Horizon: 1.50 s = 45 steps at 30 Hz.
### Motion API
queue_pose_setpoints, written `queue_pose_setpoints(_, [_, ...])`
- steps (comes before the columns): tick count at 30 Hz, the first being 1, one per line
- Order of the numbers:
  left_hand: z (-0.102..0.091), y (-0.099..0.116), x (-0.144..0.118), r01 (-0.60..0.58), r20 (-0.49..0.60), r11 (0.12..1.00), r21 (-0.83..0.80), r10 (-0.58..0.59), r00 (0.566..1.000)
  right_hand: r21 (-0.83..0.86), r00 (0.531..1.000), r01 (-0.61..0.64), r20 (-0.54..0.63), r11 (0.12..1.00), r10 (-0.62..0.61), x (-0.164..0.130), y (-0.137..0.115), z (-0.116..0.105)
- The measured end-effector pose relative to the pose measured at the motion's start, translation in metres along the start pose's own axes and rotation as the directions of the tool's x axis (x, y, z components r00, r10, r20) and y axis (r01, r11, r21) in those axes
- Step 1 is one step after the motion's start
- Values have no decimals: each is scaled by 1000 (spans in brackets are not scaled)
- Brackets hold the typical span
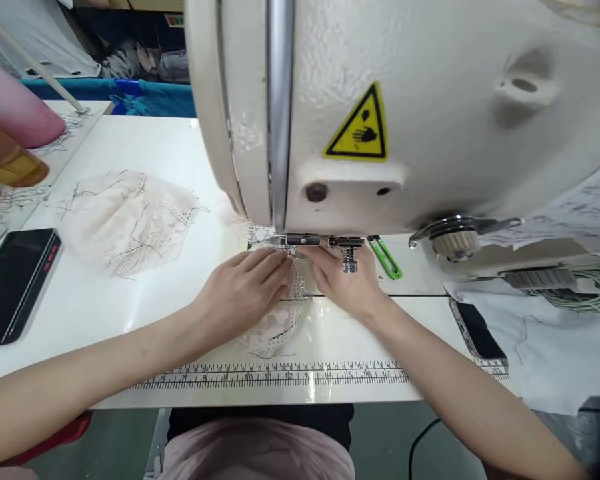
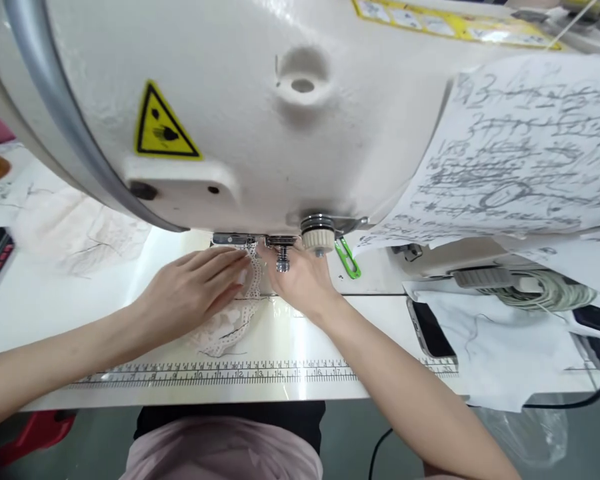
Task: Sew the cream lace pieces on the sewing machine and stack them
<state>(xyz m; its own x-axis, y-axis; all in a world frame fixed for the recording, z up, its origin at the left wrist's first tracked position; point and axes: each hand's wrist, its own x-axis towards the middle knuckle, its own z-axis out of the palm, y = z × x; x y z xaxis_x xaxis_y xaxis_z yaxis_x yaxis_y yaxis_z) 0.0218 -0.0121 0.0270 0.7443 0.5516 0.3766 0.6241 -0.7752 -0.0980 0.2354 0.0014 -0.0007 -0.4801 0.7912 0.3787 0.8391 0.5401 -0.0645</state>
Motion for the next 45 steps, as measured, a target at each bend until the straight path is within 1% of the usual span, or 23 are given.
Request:
queue_pose_setpoints(3, [8,7,-4,-3,27,1000,21,2,1000,15,998,-26,55,1000,25,-1,-4,2])
queue_pose_setpoints(5, [11,7,-7,16,57,1000,23,-18,998,23,999,-19,41,1000,18,-1,-6,4])
queue_pose_setpoints(8, [11,5,-9,38,76,999,12,-38,996,45,999,24,30,999,-25,1,-5,5])
queue_pose_setpoints(12, [12,2,-10,48,74,999,11,-49,996,96,996,69,56,993,-75,4,-4,6])
queue_pose_setpoints(17, [15,-1,-10,42,48,999,14,-43,998,107,996,83,15,991,-85,3,-2,15])
queue_pose_setpoints(20, [15,-1,-10,54,53,999,4,-54,997,97,996,87,8,992,-88,1,-1,19])
queue_pose_setpoints(28, [14,-1,-8,48,47,999,17,-49,998,85,994,94,42,992,-98,4,-4,12])
queue_pose_setpoints(31, [14,0,-8,50,46,999,17,-51,998,78,993,118,4,990,-119,6,-5,9])
queue_pose_setpoints(33, [14,0,-8,47,43,999,18,-48,998,63,992,123,-1,990,-123,7,-6,6])
queue_pose_setpoints(36, [13,-1,-7,46,39,999,22,-47,998,38,994,107,7,993,-108,7,-8,0])
queue_pose_setpoints(39, [13,-1,-7,47,34,999,25,-48,998,30,997,81,-12,996,-81,5,-10,-1])
queue_pose_setpoints(45, [15,-2,-6,47,16,999,22,-47,999,-29,991,19,-128,999,-22,-2,-16,2])
